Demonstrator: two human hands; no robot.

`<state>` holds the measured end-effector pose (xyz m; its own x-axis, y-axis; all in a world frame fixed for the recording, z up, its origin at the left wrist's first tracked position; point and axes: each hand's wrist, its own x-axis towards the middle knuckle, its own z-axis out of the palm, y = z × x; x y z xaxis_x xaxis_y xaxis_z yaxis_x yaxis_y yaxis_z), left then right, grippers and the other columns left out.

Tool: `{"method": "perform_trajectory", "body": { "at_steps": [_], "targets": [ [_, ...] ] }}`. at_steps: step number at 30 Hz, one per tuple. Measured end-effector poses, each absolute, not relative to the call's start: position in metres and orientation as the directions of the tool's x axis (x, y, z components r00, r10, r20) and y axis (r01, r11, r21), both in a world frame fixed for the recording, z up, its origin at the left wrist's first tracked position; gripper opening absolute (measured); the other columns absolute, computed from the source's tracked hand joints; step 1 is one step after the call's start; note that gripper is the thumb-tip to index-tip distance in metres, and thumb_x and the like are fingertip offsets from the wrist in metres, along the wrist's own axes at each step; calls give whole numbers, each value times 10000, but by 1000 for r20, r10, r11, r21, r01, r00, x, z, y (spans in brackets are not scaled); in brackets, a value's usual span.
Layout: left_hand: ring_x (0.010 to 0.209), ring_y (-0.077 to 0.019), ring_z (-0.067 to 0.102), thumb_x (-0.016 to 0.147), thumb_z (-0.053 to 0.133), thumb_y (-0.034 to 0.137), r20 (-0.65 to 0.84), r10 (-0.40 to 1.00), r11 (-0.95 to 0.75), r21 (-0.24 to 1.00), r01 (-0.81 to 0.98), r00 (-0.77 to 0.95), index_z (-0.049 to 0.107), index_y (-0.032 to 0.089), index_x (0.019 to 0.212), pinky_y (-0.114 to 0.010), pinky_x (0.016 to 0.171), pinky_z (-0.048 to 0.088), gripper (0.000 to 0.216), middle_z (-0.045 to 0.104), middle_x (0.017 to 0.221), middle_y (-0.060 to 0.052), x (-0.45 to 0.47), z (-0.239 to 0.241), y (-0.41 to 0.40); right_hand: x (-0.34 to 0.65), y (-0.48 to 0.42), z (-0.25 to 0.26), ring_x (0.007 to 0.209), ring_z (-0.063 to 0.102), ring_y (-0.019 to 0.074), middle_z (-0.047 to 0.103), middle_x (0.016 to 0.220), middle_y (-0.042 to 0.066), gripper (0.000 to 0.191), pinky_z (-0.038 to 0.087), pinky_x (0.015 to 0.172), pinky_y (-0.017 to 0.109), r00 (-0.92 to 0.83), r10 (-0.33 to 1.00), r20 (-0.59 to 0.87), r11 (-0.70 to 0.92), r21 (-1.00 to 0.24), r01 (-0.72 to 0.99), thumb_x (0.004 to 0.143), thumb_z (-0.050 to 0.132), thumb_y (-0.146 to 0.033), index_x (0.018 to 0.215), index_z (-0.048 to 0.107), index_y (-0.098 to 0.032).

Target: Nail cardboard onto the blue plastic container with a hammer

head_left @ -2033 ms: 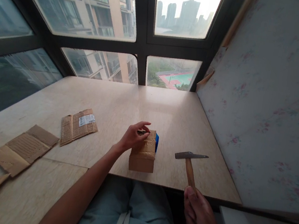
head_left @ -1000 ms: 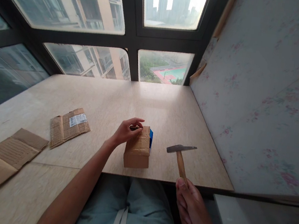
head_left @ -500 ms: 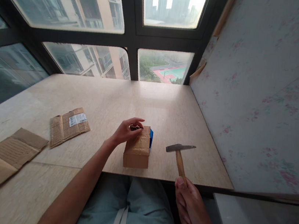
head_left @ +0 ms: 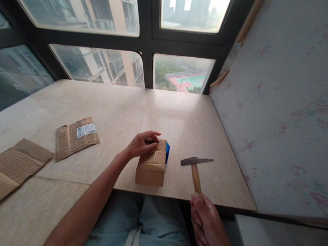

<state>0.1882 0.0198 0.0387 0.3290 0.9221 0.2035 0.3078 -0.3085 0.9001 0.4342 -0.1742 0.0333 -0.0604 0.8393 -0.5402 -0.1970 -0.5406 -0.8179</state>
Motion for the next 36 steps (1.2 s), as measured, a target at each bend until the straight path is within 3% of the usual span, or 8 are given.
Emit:
{"method": "perform_trajectory", "body": {
  "at_steps": [23, 30, 36],
  "targets": [
    [830, -150, 680, 751, 700, 228, 270, 908, -354, 903, 243, 321, 655, 155, 1117, -306, 817, 554, 376, 730, 913, -51, 184, 18, 24, 422, -166, 43, 258, 209, 6, 344, 494, -131, 530, 245, 207, 123, -62, 828, -557, -560, -819, -127, 795, 550, -728, 745, 376, -230],
    [843, -156, 681, 753, 703, 222, 270, 907, -355, 903, 242, 324, 664, 157, 1123, -313, 835, 553, 378, 729, 913, -51, 183, 15, 24, 420, -145, 59, 247, 244, 11, 378, 518, -123, 525, 249, 201, 123, -139, 860, -492, -508, -853, -121, 809, 523, -736, 854, 457, -218],
    [855, -169, 682, 743, 728, 254, 260, 914, -332, 921, 206, 311, 678, 149, 1117, -325, 835, 553, 392, 729, 930, -69, 183, 10, 25, 407, -104, 81, 246, 264, 21, 351, 508, -127, 500, 256, 204, 128, -215, 885, -412, -417, -909, 24, 824, 503, -718, 845, 444, -222]
  ]
}}
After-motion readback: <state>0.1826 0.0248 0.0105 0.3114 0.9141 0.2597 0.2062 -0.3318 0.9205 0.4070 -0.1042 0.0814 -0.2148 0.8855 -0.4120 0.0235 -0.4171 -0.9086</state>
